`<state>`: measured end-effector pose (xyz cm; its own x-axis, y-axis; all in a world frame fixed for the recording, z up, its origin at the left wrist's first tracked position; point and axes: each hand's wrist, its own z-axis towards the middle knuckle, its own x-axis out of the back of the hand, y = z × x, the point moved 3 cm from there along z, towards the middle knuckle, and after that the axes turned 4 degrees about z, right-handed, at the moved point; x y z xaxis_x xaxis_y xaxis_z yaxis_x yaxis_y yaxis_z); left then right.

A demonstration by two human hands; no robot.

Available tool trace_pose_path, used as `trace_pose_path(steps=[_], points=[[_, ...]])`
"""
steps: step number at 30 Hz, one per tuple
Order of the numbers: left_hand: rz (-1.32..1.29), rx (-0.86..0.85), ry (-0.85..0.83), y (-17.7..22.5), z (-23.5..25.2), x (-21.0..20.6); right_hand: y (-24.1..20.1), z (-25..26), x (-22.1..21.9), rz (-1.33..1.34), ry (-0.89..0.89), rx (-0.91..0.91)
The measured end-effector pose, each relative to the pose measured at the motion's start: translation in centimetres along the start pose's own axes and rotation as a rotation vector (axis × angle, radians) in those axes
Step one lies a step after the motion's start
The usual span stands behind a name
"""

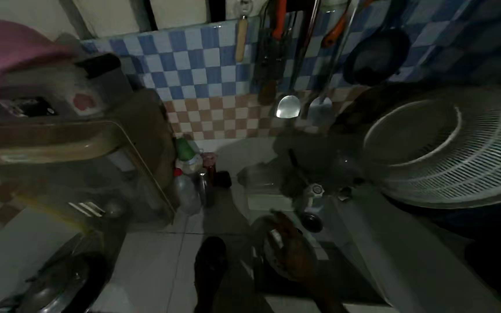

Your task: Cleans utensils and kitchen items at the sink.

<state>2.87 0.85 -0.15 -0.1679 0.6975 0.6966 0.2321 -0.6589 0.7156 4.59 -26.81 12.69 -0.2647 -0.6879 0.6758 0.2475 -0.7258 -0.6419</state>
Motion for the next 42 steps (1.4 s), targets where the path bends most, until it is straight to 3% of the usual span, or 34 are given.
trace_pose_path(steps=[3,5,8,12,15,17,18,19,21,23,25,27,29,35,40,42], points=[[-0.07,-0.003,0.121,-0.7,5.3,0.8,4.3,3.4,5.4,-0.243,0.186,-0.082],[-0.118,-0.007,0.189,-1.3,8.0,1.2,6.0,4.9,7.9,-0.322,0.198,-0.213],[-0.139,0.021,0.256,-1.1,10.3,1.9,7.6,5.4,9.1,-0.335,0.185,-0.262],[-0.285,0.111,0.188,4.1,9.5,5.3,7.5,5.2,8.9,-0.285,0.11,-0.337],[-0.329,0.139,0.359,-0.5,10.7,1.4,7.9,5.6,9.3,-0.253,0.127,-0.374],[-0.362,0.267,0.26,-1.1,9.2,-0.3,8.1,6.3,10.1,-0.254,0.143,-0.371],[-0.346,0.192,0.249,-1.1,7.5,-1.6,8.0,6.6,10.6,-0.257,0.156,-0.365],[-0.348,0.012,0.361,-1.2,5.7,-3.9,7.9,7.0,10.9,-0.255,0.155,-0.376],[-0.366,-0.075,0.13,2.9,0.9,-5.5,7.5,7.4,11.4,-0.258,0.131,-0.427],[-0.315,0.02,-0.246,9.3,-3.2,-6.9,7.5,7.7,11.7,-0.263,0.146,-0.448],[-0.09,0.037,-0.539,11.8,-5.0,-11.0,8.0,7.9,11.8,-0.273,0.152,-0.456],[0.124,-0.168,-0.508,8.4,-5.1,-17.4,8.7,8.0,11.8,-0.284,0.134,-0.453],[0.289,-0.182,-0.606,6.8,-4.2,-20.0,9.0,8.1,11.8,-0.284,0.115,-0.414],[0.358,-0.034,-0.832,8.2,-3.3,-19.7,9.0,8.3,12.9,-0.266,0.002,-0.342],[0.146,-0.187,-0.696,13.1,-3.1,-16.2,10.0,8.6,13.5,-0.223,-0.033,-0.312],[0.003,-0.096,-0.657,15.8,-2.0,-15.8,10.0,8.7,13.7,-0.207,-0.058,-0.325]])
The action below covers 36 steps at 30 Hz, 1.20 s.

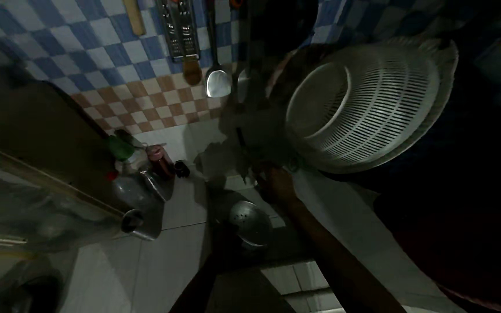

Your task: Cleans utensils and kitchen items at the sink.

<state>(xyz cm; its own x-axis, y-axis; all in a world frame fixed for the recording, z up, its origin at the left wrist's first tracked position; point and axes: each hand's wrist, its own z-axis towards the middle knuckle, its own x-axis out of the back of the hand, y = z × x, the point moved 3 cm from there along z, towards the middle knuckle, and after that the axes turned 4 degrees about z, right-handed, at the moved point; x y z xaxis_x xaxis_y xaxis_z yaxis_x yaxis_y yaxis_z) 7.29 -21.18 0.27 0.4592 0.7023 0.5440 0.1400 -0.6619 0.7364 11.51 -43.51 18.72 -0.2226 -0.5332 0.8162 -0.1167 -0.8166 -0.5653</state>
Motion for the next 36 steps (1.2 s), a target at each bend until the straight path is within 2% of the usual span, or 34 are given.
trace_pose_path(steps=[3,9,13,16,22,23,26,29,33,36], points=[[-0.032,-0.018,-0.058,4.3,3.1,0.9,-0.4,0.3,0.5,-0.008,-0.051,-0.014],[0.072,-0.424,-0.127,7.3,9.0,-2.3,-0.3,0.7,0.6,-0.061,-0.089,0.024],[0.246,-0.457,-0.185,12.1,8.3,-2.9,-0.6,1.0,0.9,-0.096,-0.154,-0.045],[0.392,-0.499,-0.184,13.9,8.4,-3.1,-0.3,1.3,0.9,-0.08,-0.145,0.001],[0.482,-0.436,-0.046,11.7,10.6,-3.1,-0.9,1.1,1.3,-0.088,-0.171,-0.019],[0.425,-0.412,-0.058,10.7,10.9,-2.9,-1.0,1.0,1.3,-0.079,-0.165,-0.021],[-0.084,-0.124,-0.103,5.1,11.3,-2.6,-0.6,1.0,1.3,-0.059,-0.16,0.003],[-0.415,-0.047,-0.113,-1.4,9.1,-3.2,0.0,1.4,0.6,-0.043,-0.119,0.058],[-0.331,0.047,-0.021,-2.5,3.2,-2.8,0.1,1.5,0.5,-0.049,-0.121,0.062],[-0.605,0.111,-0.113,-2.2,6.1,-6.5,-0.1,1.4,0.8,-0.045,-0.123,0.061]])
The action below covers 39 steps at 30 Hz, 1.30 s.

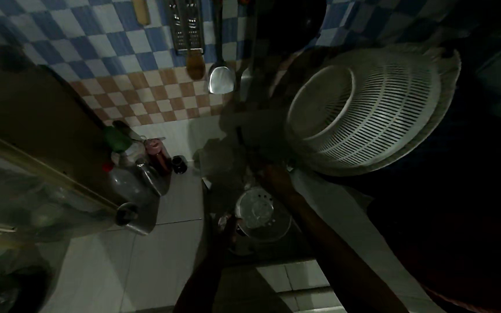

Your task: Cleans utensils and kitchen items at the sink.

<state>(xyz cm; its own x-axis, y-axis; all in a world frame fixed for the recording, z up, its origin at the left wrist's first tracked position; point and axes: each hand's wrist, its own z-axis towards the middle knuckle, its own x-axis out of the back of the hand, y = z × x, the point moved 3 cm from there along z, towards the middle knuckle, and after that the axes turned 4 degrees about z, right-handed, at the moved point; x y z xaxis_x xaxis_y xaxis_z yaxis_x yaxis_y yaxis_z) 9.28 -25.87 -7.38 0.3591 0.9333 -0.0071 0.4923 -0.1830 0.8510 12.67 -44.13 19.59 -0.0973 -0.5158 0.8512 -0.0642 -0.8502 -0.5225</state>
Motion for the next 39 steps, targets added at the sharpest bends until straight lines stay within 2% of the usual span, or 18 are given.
trace_pose_path(steps=[3,4,5,6,7,8,10,12,13,14,15,17,21,25,28,31,36,39], points=[[0.082,-0.228,-0.172,3.3,0.9,-2.2,-0.2,-0.2,0.2,0.009,0.016,0.0],[0.198,-0.375,-0.214,6.0,-0.2,-2.6,-0.2,-0.3,0.2,0.011,0.024,-0.006],[0.382,-0.407,-0.211,10.4,-3.3,-3.2,-0.3,-0.4,0.3,0.017,0.023,-0.023],[0.614,-0.059,-0.129,17.0,-8.0,-5.0,-0.4,-0.5,0.4,0.023,0.011,-0.046],[0.757,0.027,-0.178,21.4,-10.5,-5.4,-0.5,-0.5,0.6,0.028,-0.012,-0.068],[0.868,-0.007,-0.22,24.0,-11.9,-5.4,-0.6,-0.5,0.7,0.026,-0.03,-0.083],[0.975,-0.096,-0.219,25.5,-12.1,-5.5,-0.3,-0.3,0.4,0.007,-0.03,-0.087],[1.045,-0.06,-0.174,23.6,-9.1,-5.6,0.3,0.1,0.0,0.004,-0.027,-0.084],[1.082,-0.163,-0.091,20.6,-6.0,-5.2,0.3,0.3,-0.1,-0.004,-0.029,-0.081],[1.007,-0.492,0.081,15.7,-1.5,-4.1,0.4,0.3,-0.1,-0.015,-0.031,-0.08],[0.893,-0.474,0.094,12.9,1.8,-3.1,0.3,0.3,-0.1,-0.012,-0.029,-0.075],[0.694,-0.207,0.061,9.8,3.9,-0.7,0.2,0.2,0.0,-0.006,-0.033,-0.081],[0.22,0.019,0.093,3.7,2.4,3.9,0.6,0.1,-0.1,0.016,-0.055,-0.11],[-0.013,0.134,0.185,-0.7,-0.1,5.5,0.4,0.2,0.1,-0.008,-0.053,-0.067],[-0.01,0.133,0.179,-0.5,-3.6,4.3,0.3,0.2,0.0,-0.001,-0.033,-0.044],[0.223,0.02,0.041,-0.1,-4.4,2.7,0.7,0.3,-0.2,0.014,-0.021,-0.047],[0.256,-0.084,-0.031,5.2,1.8,-3.2,0.6,0.3,-0.2,-0.029,-0.005,-0.043],[0.676,-0.266,-0.051,10.7,3.6,-6.4,0.1,-0.1,0.0,-0.002,0.02,-0.061]])
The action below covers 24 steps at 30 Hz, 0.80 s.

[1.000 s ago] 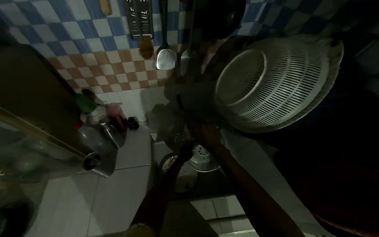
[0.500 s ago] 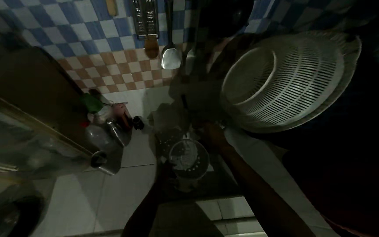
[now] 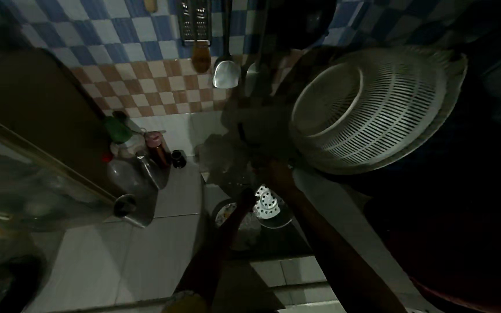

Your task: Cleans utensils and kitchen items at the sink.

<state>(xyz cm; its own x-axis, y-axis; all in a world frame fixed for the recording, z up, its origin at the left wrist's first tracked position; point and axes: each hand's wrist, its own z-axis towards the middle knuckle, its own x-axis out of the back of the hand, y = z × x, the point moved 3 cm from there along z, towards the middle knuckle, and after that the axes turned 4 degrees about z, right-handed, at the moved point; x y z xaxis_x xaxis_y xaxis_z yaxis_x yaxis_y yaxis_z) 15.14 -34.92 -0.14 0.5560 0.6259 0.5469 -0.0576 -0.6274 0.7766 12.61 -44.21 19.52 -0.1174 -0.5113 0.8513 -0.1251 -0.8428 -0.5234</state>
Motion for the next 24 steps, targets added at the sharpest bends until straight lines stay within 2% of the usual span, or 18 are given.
trace_pose_path(steps=[2,6,9,12,16,19,22,24], points=[[0.202,-0.069,0.035,2.7,0.6,1.0,-0.1,0.0,0.1,0.012,-0.009,-0.014],[0.203,-0.03,0.084,4.8,-0.3,3.7,-0.8,-0.2,0.7,0.002,-0.059,-0.039],[0.063,-0.007,0.117,1.9,-0.8,5.2,-0.5,-0.2,0.6,0.011,-0.058,-0.019],[-0.145,0.122,0.126,-2.7,-1.8,5.7,-0.2,-0.3,0.4,0.024,-0.057,-0.013],[-0.611,0.29,0.074,-9.8,-3.5,4.2,0.4,0.0,-0.1,-0.009,-0.068,-0.017],[-0.906,0.348,0.102,-11.1,-5.7,2.6,0.2,0.2,0.0,0.0,-0.058,-0.042],[-0.88,0.321,0.129,-11.8,-7.8,1.1,0.0,0.0,0.1,0.034,-0.047,-0.032],[-0.936,0.36,0.114,-11.9,-7.8,-0.5,-0.1,-0.1,0.1,0.027,-0.042,-0.033]])
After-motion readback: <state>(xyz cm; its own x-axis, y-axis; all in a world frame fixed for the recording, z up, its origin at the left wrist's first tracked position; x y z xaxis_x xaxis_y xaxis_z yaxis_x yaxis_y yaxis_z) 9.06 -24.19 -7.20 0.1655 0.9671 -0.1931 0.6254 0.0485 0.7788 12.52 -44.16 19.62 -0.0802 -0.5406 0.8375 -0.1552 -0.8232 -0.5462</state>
